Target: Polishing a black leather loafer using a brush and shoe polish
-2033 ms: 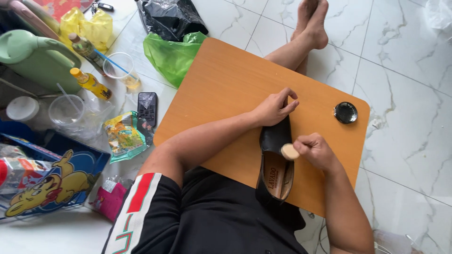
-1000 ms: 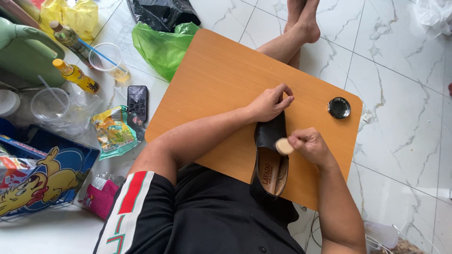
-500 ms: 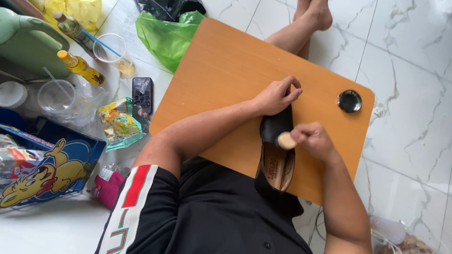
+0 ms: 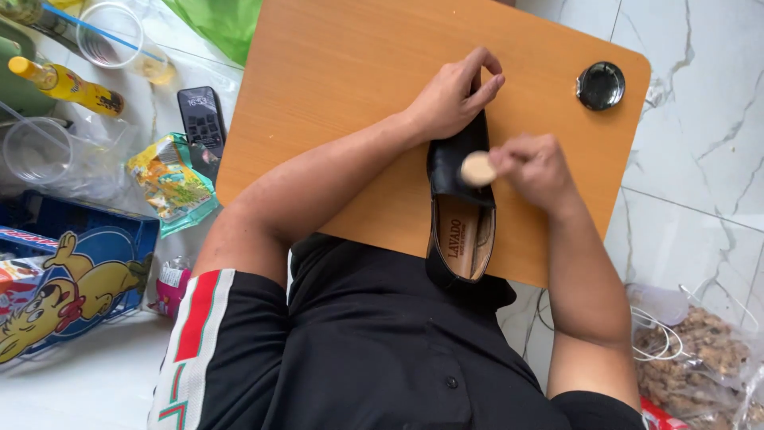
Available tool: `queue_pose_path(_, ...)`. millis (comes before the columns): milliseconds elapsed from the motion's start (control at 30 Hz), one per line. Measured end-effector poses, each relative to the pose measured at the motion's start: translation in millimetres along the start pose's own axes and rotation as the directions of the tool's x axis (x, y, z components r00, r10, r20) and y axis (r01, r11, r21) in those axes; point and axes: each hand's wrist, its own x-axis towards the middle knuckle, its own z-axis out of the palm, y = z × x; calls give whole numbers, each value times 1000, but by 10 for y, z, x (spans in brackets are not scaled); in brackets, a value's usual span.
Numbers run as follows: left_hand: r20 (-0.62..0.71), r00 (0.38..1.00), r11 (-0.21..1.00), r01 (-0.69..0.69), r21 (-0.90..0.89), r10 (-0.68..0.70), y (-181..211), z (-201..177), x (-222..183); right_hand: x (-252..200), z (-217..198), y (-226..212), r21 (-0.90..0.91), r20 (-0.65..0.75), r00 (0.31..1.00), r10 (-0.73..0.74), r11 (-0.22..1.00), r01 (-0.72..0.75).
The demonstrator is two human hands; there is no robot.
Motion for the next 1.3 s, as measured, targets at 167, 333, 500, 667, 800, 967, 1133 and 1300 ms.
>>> queue_pose_path(167, 2, 1000, 1000, -21, 1, 21, 16, -3, -6, 38, -107, -51, -65, -101, 990, 99, 992, -106)
queue_pose_path(333, 18, 999, 999, -37, -3, 37, -4, -7, 5, 5, -145, 6, 65, 58, 998, 20, 998, -24)
queue_pose_path(500, 5, 997, 997, -76, -13, 76, -1, -8, 1, 18, -175, 82, 149, 204, 975, 90, 981, -121)
queue_pose_path(667, -3, 998, 998, -60, -25, 60, 24, -9, 4, 21, -141, -54, 27, 32, 998, 55, 998, -56)
queue_pose_path(800, -14, 999, 999, -44, -22, 43, 47, -6, 1, -13, -126, -140, 115, 192, 976, -102, 990, 81)
queue_pose_path(967, -14, 999, 999, -33, -27, 33, 63, -14, 5, 35, -98, -212, -83, -52, 997, -55, 995, 51)
queue_pose_path(1133, 20, 999, 999, -25, -22, 25, 38, 3, 9, -6, -94, -188, -36, 66, 997, -43, 998, 45)
queue_pose_path(1300, -1, 1000, 999, 12, -39, -12, 43, -1, -4, 9, -123, -86, 116, 236, 969, 77, 987, -106)
